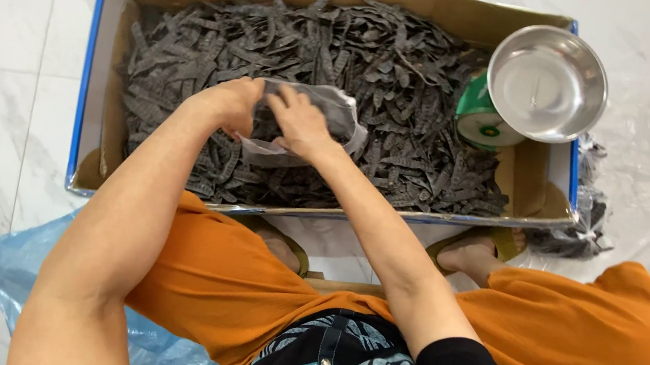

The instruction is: The person sits on the floor and scoops dark dried fish pieces from a large cardboard box into a clear plastic bag. They place the filled bag onto a metal scale to weigh it, then tie the bag closed. The process is repeated with a second bag.

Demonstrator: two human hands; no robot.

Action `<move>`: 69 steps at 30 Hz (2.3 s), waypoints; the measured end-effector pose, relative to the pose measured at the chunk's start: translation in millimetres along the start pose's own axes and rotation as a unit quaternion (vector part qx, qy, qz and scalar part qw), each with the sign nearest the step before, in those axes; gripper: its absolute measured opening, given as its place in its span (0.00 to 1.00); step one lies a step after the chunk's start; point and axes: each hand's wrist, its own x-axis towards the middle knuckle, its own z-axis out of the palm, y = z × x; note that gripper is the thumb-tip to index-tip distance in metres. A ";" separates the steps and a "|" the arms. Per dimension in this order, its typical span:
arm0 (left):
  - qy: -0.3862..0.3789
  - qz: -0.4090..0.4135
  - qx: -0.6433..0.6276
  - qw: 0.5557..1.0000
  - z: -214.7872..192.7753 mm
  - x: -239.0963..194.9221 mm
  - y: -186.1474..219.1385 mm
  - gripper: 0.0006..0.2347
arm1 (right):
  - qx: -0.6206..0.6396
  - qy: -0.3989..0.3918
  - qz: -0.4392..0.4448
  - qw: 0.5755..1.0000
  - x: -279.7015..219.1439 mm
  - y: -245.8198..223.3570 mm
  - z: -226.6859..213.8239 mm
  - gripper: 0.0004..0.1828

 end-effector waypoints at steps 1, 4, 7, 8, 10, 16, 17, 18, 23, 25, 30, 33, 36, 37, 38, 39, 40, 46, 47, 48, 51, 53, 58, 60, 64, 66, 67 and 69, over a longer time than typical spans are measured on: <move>0.012 0.009 -0.013 1.000 2.8 -0.9 -2.7 0.37 | 0.029 0.014 -0.042 0.999 -3.3 -4.6 -9.4 0.41; 0.034 0.024 0.005 0.999 9.3 6.7 -9.9 0.38 | 0.133 0.079 -0.118 0.981 -18.5 -2.6 -42.0 0.30; 0.054 0.048 0.012 0.997 13.0 10.3 -21.8 0.39 | 0.271 0.149 -0.012 0.951 -70.4 32.0 -78.3 0.16; 0.061 0.057 0.007 0.996 15.3 10.1 -22.4 0.39 | 0.322 0.182 0.062 0.927 -89.7 50.2 -83.5 0.13; 0.031 0.019 -0.034 0.999 17.2 5.4 -23.0 0.36 | 0.321 0.219 0.152 0.909 -126.1 99.5 -81.2 0.10; 0.040 0.037 0.005 0.999 4.1 10.5 -9.2 0.34 | 0.025 0.116 0.245 0.962 -199.8 210.8 27.4 0.18; 0.032 0.032 -0.010 0.999 6.1 11.0 -8.5 0.34 | -0.013 0.101 0.215 0.971 -206.4 213.4 44.8 0.20; 0.042 0.045 -0.010 0.998 7.7 11.2 -8.8 0.34 | -0.052 0.085 0.185 0.978 -210.1 213.6 57.1 0.22; 0.011 0.004 -0.034 0.999 -0.8 8.7 -5.2 0.31 | -0.102 -0.023 0.228 0.968 -212.0 217.9 46.5 0.12; 0.018 0.013 -0.035 0.999 1.5 1.4 0.0 0.31 | -0.061 -0.011 0.257 0.964 -212.0 219.9 35.9 0.08; 0.023 0.007 -0.021 0.999 0.5 -4.2 1.2 0.39 | 0.135 0.102 0.310 0.935 -206.6 200.5 23.1 0.14; 0.017 0.006 -0.011 1.000 0.5 0.3 1.4 0.37 | 0.082 0.017 0.148 0.986 -174.9 177.3 8.6 0.29; 0.041 0.034 -0.001 0.999 3.7 5.8 -2.4 0.39 | -0.026 -0.170 0.112 0.979 -147.9 153.7 -2.5 0.54; 0.040 0.030 0.000 0.999 5.1 7.2 -2.7 0.39 | -0.082 -0.208 0.112 0.968 -144.1 147.6 -0.3 0.59; 0.038 0.027 0.002 0.999 6.3 7.1 -3.1 0.38 | -0.136 -0.245 0.111 0.953 -142.4 144.4 4.7 0.65; 0.031 0.020 -0.005 0.999 6.1 5.9 -3.1 0.36 | -0.191 -0.280 0.110 0.934 -142.7 145.7 10.7 0.70; 0.024 0.014 -0.012 1.000 5.7 4.1 -2.6 0.33 | -0.200 -0.252 0.109 0.940 -143.8 151.7 17.9 0.64; 0.007 -0.004 -0.051 0.999 3.5 -5.0 -2.8 0.30 | -0.264 -0.049 0.029 0.963 -159.3 207.1 50.9 0.11; 0.013 0.003 -0.063 0.998 4.6 -4.9 -3.5 0.30 | -0.254 -0.015 0.023 0.967 -161.5 208.7 47.0 0.09; 0.012 0.003 -0.056 0.998 4.7 -3.8 -4.8 0.30 | -0.243 0.020 0.018 0.970 -161.7 208.3 41.1 0.07; 0.019 0.012 -0.033 0.999 8.0 -0.2 -8.8 0.29 | -0.114 0.034 0.111 0.987 -158.2 204.2 15.3 0.08; 0.039 0.032 -0.009 0.999 8.5 2.1 -7.9 0.29 | -0.089 0.128 0.053 0.986 -154.4 206.4 -7.4 0.10; 0.007 -0.009 -0.012 1.000 1.4 -1.5 1.8 0.29 | 0.217 0.168 0.265 0.924 -155.1 202.4 -37.9 0.09; -0.001 -0.017 -0.026 1.000 0.4 -2.3 4.6 0.31 | 0.291 0.225 0.239 0.899 -151.3 196.5 -46.2 0.07; 0.018 0.009 -0.011 1.000 3.2 2.8 1.3 0.34 | 0.513 0.292 0.191 0.784 -131.3 157.7 -78.7 0.06; 0.019 0.013 0.002 1.000 5.4 4.1 -0.5 0.34 | 0.546 0.303 0.139 0.769 -120.3 124.6 -100.5 0.04; 0.011 0.003 0.004 1.000 5.1 5.1 0.0 0.34 | 0.552 0.295 0.134 0.768 -114.8 106.0 -109.2 0.04; 0.004 -0.007 0.008 1.000 4.4 4.6 1.8 0.35 | 0.564 0.281 0.122 0.767 -100.0 69.3 -116.9 0.06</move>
